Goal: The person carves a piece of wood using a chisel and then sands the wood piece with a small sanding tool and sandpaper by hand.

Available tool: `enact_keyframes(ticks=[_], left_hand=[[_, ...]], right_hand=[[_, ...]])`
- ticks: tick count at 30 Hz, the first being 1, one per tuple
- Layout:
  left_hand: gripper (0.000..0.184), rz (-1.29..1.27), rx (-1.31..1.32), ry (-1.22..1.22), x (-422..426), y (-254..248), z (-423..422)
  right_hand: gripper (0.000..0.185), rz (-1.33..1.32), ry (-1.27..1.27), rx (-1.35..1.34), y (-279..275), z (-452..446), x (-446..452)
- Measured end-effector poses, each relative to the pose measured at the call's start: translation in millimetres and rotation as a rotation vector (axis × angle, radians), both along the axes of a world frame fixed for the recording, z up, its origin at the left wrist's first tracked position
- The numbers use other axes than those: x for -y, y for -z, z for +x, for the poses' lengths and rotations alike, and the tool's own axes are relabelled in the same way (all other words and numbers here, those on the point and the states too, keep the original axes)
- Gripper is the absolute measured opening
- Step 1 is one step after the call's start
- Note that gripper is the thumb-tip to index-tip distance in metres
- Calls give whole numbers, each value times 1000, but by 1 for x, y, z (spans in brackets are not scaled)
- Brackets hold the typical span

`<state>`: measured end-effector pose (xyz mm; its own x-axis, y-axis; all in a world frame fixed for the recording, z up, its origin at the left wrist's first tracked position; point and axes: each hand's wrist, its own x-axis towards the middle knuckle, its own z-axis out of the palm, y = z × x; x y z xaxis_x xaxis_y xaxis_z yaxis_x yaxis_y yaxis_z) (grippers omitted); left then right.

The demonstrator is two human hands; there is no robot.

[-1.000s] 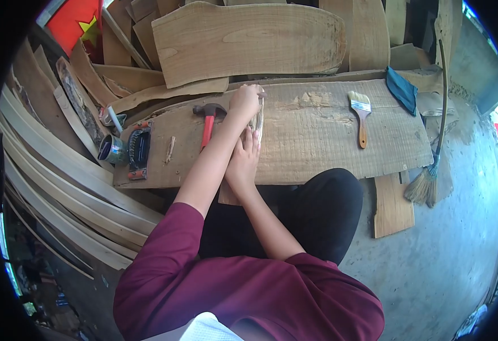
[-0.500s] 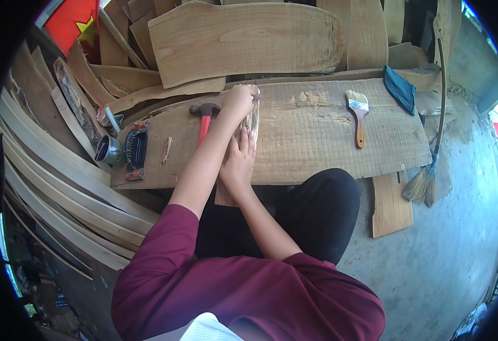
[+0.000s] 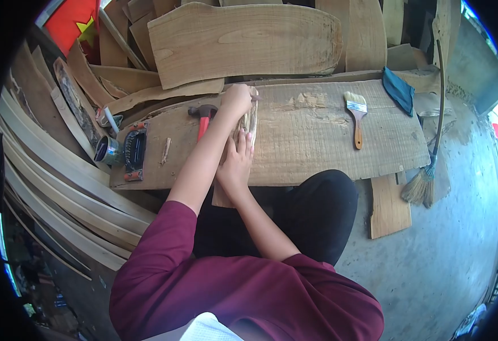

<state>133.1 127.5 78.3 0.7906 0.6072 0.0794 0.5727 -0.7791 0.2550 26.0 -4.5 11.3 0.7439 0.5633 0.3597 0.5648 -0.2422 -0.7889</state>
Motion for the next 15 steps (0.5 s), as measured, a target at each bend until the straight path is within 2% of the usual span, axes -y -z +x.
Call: enact_keyframes(ticks=[2, 5, 7, 11, 13, 15], left_hand=[[16, 7, -57, 7, -2, 0, -2], [17, -102, 31, 87, -13, 8, 13], [13, -56, 17, -82, -13, 9, 30], [13, 7, -2, -122, -12, 3, 28], [22, 29, -200, 79, -9, -11, 13], [23, 24, -166, 66, -2, -12, 2]], right_hand=[[64, -3, 9, 7, 2, -2, -2], [65, -38, 21, 26, 6, -1, -2], [66, -18, 13, 3, 6, 2, -4], [65, -21, -4, 2, 1, 2, -2], [66, -27, -4, -5, -2, 2, -2], [66, -39, -7, 2, -2, 2, -1]])
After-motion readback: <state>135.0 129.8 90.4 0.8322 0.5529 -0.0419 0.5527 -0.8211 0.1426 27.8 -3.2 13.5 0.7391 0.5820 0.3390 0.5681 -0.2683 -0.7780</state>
